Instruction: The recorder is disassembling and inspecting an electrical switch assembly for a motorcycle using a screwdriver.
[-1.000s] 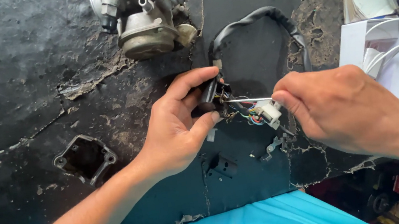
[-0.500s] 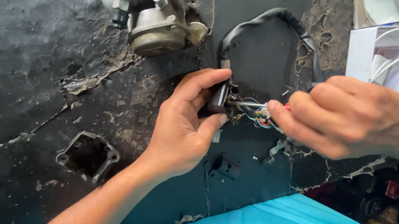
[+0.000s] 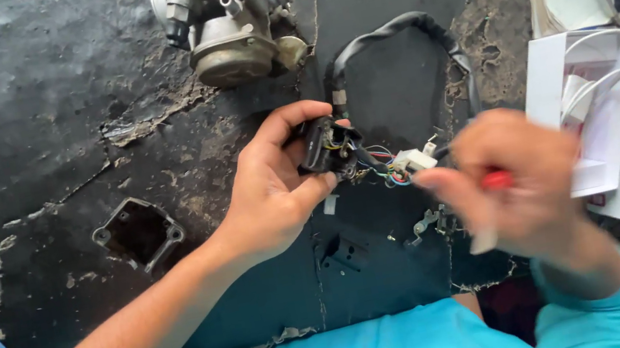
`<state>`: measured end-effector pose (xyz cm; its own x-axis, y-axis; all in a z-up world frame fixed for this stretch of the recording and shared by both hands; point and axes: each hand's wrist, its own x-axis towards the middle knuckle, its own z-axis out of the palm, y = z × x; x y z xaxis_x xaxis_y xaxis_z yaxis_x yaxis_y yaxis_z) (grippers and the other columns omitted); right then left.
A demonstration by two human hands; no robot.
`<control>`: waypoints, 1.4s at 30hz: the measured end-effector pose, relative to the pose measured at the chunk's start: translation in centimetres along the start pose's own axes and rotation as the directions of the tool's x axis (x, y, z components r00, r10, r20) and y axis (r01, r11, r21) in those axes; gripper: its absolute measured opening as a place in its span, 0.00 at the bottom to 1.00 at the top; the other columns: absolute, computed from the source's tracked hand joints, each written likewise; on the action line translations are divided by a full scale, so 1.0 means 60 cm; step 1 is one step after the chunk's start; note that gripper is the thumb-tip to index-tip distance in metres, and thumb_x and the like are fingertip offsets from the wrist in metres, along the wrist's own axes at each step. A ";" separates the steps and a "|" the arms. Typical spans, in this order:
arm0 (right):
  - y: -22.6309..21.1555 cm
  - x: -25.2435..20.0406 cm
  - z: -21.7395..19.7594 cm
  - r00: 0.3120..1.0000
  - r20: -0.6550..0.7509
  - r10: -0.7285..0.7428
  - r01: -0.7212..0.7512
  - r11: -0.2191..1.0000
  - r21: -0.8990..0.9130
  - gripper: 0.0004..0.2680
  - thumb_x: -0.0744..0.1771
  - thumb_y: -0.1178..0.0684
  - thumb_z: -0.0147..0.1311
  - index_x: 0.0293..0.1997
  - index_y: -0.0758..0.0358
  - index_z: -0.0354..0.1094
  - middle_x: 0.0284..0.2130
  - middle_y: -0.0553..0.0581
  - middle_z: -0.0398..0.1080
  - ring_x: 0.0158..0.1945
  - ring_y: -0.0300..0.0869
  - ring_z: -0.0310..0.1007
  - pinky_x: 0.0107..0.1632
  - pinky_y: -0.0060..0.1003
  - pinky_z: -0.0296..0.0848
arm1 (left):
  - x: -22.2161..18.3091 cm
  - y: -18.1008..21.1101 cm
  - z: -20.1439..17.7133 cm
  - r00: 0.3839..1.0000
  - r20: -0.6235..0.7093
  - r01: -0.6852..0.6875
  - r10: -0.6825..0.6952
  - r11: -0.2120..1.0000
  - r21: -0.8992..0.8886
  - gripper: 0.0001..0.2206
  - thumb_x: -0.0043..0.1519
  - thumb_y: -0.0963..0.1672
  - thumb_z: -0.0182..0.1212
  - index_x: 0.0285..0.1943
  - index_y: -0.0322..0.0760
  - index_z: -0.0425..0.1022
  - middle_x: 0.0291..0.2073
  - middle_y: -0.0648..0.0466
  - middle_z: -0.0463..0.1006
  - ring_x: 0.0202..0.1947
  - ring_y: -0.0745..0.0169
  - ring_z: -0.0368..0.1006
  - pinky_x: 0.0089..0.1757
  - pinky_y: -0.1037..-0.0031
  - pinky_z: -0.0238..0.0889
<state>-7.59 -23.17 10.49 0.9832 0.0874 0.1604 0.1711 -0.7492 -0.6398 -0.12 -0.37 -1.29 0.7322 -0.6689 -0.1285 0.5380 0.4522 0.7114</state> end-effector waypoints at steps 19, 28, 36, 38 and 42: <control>0.020 0.038 0.081 0.946 0.030 -0.322 0.315 0.900 -0.302 0.09 0.65 0.62 0.66 0.48 0.66 0.72 0.37 0.57 0.77 0.32 0.46 0.76 0.34 0.38 0.69 | -0.010 0.051 0.016 0.956 0.148 -0.291 0.253 0.762 0.578 0.28 0.57 0.30 0.58 0.67 0.36 0.67 0.65 0.47 0.69 0.64 0.55 0.75 0.55 0.70 0.75; 0.019 0.062 0.063 0.887 0.242 -0.394 0.456 0.831 -0.318 0.13 0.58 0.57 0.64 0.44 0.68 0.76 0.36 0.56 0.76 0.29 0.44 0.71 0.33 0.41 0.66 | -0.007 0.052 0.005 0.955 0.230 -0.295 0.190 0.710 0.640 0.33 0.56 0.31 0.60 0.73 0.39 0.63 0.67 0.46 0.70 0.66 0.50 0.74 0.56 0.68 0.74; 0.034 0.071 0.059 0.972 0.218 0.092 -0.095 0.996 0.002 0.07 0.62 0.64 0.64 0.35 0.64 0.68 0.27 0.55 0.77 0.30 0.38 0.80 0.31 0.31 0.74 | 0.006 0.050 -0.001 0.927 0.322 -0.367 0.191 0.629 0.685 0.32 0.55 0.32 0.60 0.71 0.38 0.64 0.65 0.45 0.72 0.64 0.49 0.76 0.54 0.68 0.76; 0.049 0.084 0.055 0.936 0.285 0.205 -0.235 0.969 0.074 0.07 0.62 0.63 0.64 0.34 0.63 0.66 0.27 0.53 0.77 0.32 0.34 0.80 0.33 0.29 0.75 | 0.007 0.056 0.007 0.932 0.323 -0.351 0.165 0.637 0.687 0.32 0.53 0.32 0.59 0.71 0.37 0.65 0.65 0.44 0.72 0.63 0.48 0.76 0.52 0.68 0.76; 0.074 0.100 0.049 0.762 0.557 0.330 -0.560 0.767 0.312 0.10 0.62 0.60 0.64 0.32 0.63 0.61 0.27 0.48 0.75 0.34 0.27 0.74 0.34 0.24 0.73 | 0.005 0.049 0.013 0.898 0.383 -0.431 0.216 0.602 0.672 0.33 0.52 0.31 0.57 0.71 0.34 0.64 0.65 0.43 0.72 0.68 0.44 0.73 0.64 0.63 0.71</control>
<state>-0.72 -24.04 6.37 0.8414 0.1851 -0.5077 -0.3997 -0.4191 -0.8152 1.40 0.32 1.31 0.6139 -0.7289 0.3031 -0.2725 0.1647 0.9480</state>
